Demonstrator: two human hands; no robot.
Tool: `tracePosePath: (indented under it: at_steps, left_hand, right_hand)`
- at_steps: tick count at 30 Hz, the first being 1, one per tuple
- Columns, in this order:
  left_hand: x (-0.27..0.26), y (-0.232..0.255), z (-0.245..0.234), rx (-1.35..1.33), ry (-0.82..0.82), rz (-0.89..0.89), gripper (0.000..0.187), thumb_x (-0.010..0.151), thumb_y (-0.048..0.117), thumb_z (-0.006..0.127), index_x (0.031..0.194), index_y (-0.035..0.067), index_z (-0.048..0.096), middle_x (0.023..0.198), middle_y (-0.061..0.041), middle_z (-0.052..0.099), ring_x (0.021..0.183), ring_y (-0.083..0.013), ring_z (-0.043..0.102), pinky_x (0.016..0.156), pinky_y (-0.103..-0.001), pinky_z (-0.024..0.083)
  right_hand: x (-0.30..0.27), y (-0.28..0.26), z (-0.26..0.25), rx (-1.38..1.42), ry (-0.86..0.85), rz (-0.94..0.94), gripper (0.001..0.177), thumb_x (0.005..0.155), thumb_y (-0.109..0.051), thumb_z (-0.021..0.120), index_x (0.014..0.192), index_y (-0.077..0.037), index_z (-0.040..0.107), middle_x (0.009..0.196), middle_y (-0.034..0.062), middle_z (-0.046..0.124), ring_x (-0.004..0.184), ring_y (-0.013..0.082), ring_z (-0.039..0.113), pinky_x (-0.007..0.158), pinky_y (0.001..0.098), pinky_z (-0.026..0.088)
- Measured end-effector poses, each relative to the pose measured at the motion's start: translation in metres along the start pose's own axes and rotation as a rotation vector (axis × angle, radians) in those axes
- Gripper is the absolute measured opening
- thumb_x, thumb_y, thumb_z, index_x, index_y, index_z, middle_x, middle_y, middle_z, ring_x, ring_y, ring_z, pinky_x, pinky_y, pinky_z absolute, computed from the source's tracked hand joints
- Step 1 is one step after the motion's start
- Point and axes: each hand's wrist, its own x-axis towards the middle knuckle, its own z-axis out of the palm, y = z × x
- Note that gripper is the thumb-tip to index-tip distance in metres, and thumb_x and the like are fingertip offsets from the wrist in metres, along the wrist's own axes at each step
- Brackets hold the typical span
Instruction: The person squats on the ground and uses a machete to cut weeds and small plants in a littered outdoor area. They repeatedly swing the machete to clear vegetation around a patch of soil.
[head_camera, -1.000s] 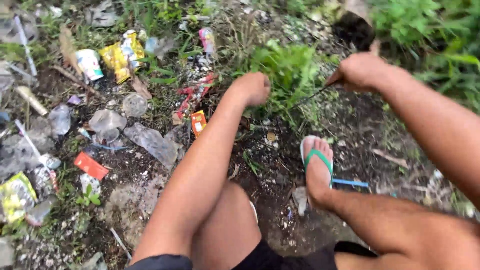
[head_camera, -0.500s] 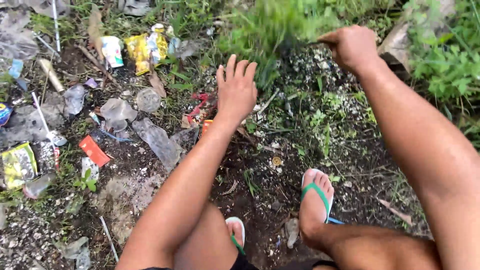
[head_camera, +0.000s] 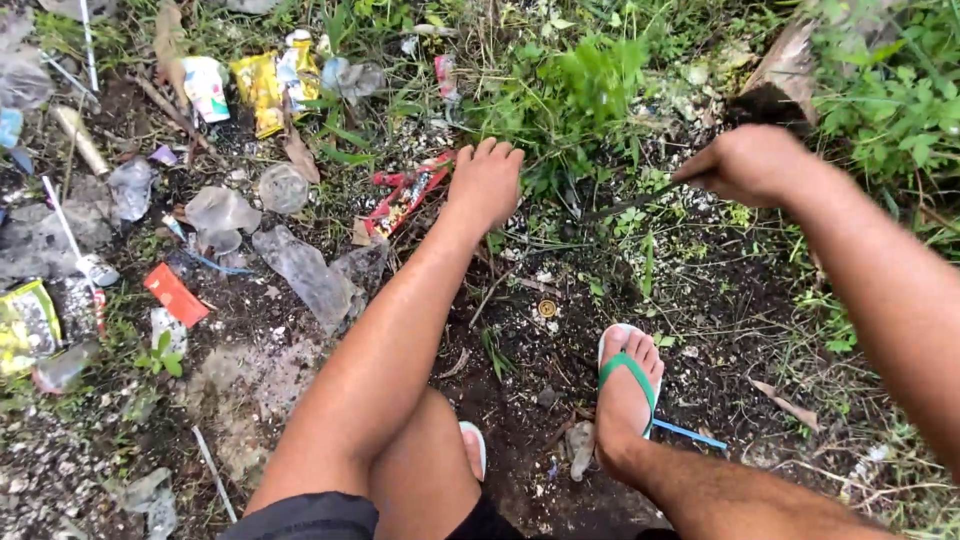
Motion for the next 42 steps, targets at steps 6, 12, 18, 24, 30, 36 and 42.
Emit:
tracePosePath:
  at_steps: [6,12,18,24,30,36,42]
  left_hand:
    - [0.02,-0.017,0.027,-0.021,0.329,0.099,0.023,0.095,0.023,0.051,0.11,0.02,0.068,0.101,-0.006,0.072,0.106,-0.0277,0.071,0.113,-0.059,0.028]
    - [-0.024,-0.03,-0.019,-0.056,0.368,0.13,0.034,0.098,0.019,0.054,0.129,0.017,0.066,0.128,-0.006,0.068,0.124,-0.0268,0.057,0.11,-0.053,0.038]
    - [-0.048,-0.048,-0.036,-0.042,0.691,0.082,0.016,0.099,0.018,0.06,0.112,0.015,0.052,0.122,-0.009,0.054,0.103,-0.0214,0.055,0.083,-0.033,0.05]
    - [-0.057,-0.04,-0.037,-0.029,0.44,-0.114,0.085,0.099,0.009,0.054,0.169,0.019,0.007,0.169,-0.014,-0.014,0.158,-0.0337,0.018,0.125,-0.048,0.031]
    - [-0.054,-0.025,-0.037,-0.04,0.008,-0.122,0.073,0.097,0.007,0.046,0.162,0.014,0.016,0.171,-0.014,0.007,0.147,-0.0397,0.034,0.105,-0.049,0.05]
    - [-0.037,-0.021,-0.027,-0.106,-0.175,-0.146,0.029,0.104,0.021,0.048,0.127,0.008,0.06,0.119,-0.016,0.069,0.105,-0.0327,0.069,0.088,-0.053,0.059]
    - [-0.036,-0.01,-0.033,-0.111,-0.231,-0.166,0.021,0.105,0.015,0.049,0.116,0.006,0.066,0.11,-0.015,0.072,0.1,-0.028,0.071,0.091,-0.044,0.062]
  right_hand:
    - [0.032,-0.019,0.026,0.077,0.263,-0.183,0.025,0.093,-0.027,0.068,0.115,-0.034,0.079,0.1,0.0041,0.082,0.098,0.0354,0.077,0.092,0.0521,0.06]
    - [0.08,-0.036,-0.011,-0.04,0.334,-0.185,0.023,0.103,-0.032,0.066,0.123,-0.038,0.074,0.096,-0.0071,0.08,0.075,0.0165,0.073,0.067,0.0369,0.063]
    - [0.15,-0.036,-0.038,-0.041,0.995,-0.278,0.024,0.108,-0.014,0.069,0.12,-0.03,0.081,0.106,-0.0083,0.079,0.077,0.0087,0.075,0.07,0.0343,0.062]
    - [0.153,-0.052,-0.074,0.314,0.822,-0.066,0.016,0.105,-0.02,0.072,0.118,-0.025,0.08,0.106,-0.0017,0.077,0.099,0.0231,0.065,0.084,0.0477,0.05]
    - [0.076,-0.021,-0.066,0.154,0.476,-0.076,0.027,0.107,-0.023,0.065,0.131,-0.026,0.076,0.099,0.0116,0.079,0.084,0.0353,0.071,0.075,0.0537,0.061]
    - [0.022,-0.002,-0.057,0.191,0.081,0.061,0.034,0.096,-0.016,0.074,0.125,-0.032,0.078,0.112,0.0022,0.081,0.094,0.0275,0.071,0.086,0.0452,0.054]
    - [0.02,-0.005,-0.06,0.153,0.042,0.045,0.033,0.097,-0.019,0.073,0.125,-0.036,0.077,0.09,0.0019,0.082,0.07,0.0217,0.064,0.067,0.0385,0.053]
